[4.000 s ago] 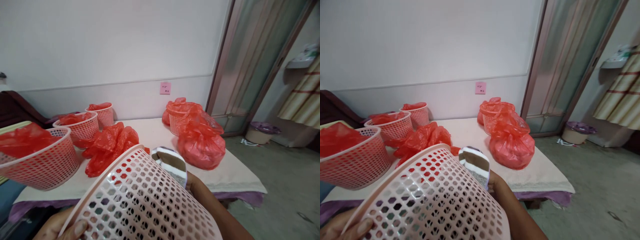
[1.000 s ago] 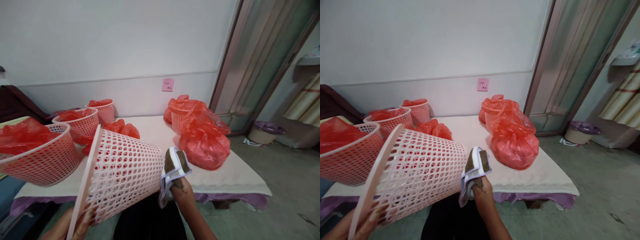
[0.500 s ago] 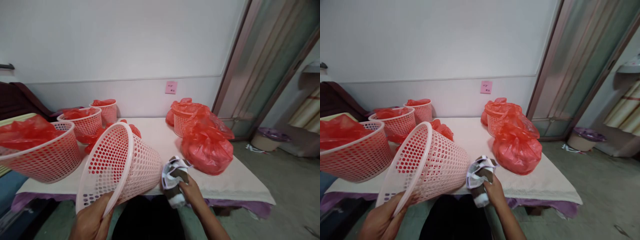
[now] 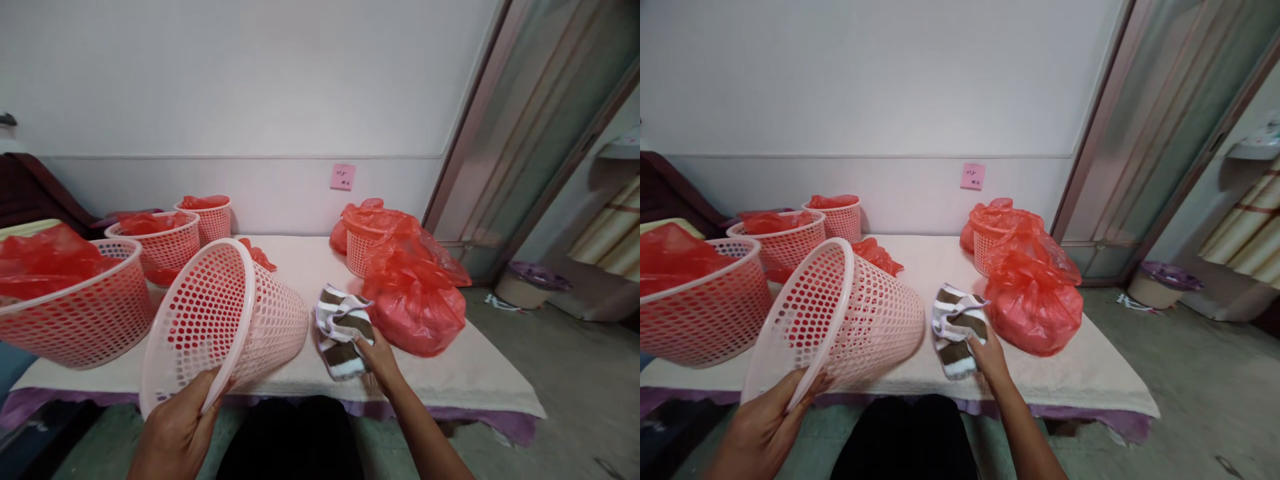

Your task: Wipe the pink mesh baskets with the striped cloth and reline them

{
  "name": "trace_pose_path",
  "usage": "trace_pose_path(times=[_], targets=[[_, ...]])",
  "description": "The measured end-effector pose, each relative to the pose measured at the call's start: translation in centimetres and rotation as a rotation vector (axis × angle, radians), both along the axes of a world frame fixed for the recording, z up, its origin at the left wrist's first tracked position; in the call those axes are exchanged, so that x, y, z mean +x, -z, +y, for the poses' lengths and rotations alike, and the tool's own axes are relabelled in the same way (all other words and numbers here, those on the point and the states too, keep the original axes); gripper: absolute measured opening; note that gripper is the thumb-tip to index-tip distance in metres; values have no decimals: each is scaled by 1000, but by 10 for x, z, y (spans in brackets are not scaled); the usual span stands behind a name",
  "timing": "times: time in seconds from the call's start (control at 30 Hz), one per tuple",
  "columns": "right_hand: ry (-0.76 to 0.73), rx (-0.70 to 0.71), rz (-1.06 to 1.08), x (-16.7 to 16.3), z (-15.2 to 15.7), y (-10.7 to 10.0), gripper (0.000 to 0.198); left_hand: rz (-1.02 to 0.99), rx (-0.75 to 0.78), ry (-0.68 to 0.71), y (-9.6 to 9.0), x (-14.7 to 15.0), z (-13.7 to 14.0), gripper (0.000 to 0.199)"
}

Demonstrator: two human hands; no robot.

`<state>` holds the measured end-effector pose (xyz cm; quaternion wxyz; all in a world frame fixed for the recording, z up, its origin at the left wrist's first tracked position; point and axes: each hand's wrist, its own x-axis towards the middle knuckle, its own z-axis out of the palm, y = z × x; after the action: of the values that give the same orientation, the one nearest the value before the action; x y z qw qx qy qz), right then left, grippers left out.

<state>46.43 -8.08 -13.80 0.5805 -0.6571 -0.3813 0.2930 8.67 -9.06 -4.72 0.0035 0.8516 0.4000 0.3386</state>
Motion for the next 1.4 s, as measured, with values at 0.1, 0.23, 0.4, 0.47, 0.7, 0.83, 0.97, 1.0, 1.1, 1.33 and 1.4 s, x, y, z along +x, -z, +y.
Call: trace_pose_path(times=[0.1, 0.23, 0.4, 0.47, 0.7, 0.83, 0.97, 1.0, 1.1, 1.33, 1.4], targets=[[67, -125, -5, 17, 3, 30, 53, -13, -27, -2, -1, 0, -2, 26], [55, -150, 28, 28, -3, 50, 51, -36, -70, -16, -5, 3, -5, 27], [32, -142, 36, 29, -6, 55, 55, -47, -53, 31, -10, 11, -5, 23], [35, -134, 18, 31, -6, 58, 53, -49, -43, 33, -11, 14, -6, 21], [29, -98, -111, 38, -8, 62, 51, 0, -71, 25, -16, 28, -10, 16], [20, -81, -187, 43, -17, 64, 60, 17, -29, 70, -21, 33, -9, 12], [-43, -72, -282, 49, -27, 67, 48, 10, 19, 88, -24, 35, -9, 12], [-49, -75, -310, 50, -29, 67, 41, 11, 22, 85, -24, 35, -9, 12], [-28, -85, -405, 50, -31, 69, 27, 10, 29, 77, -24, 37, -10, 12], [-51, -22, -656, 38, -44, 58, 17, 49, 31, 93, -20, 37, -9, 12], [-79, 35, -834, 34, -47, 51, 18, 67, 35, 101, -18, 37, -8, 13]])
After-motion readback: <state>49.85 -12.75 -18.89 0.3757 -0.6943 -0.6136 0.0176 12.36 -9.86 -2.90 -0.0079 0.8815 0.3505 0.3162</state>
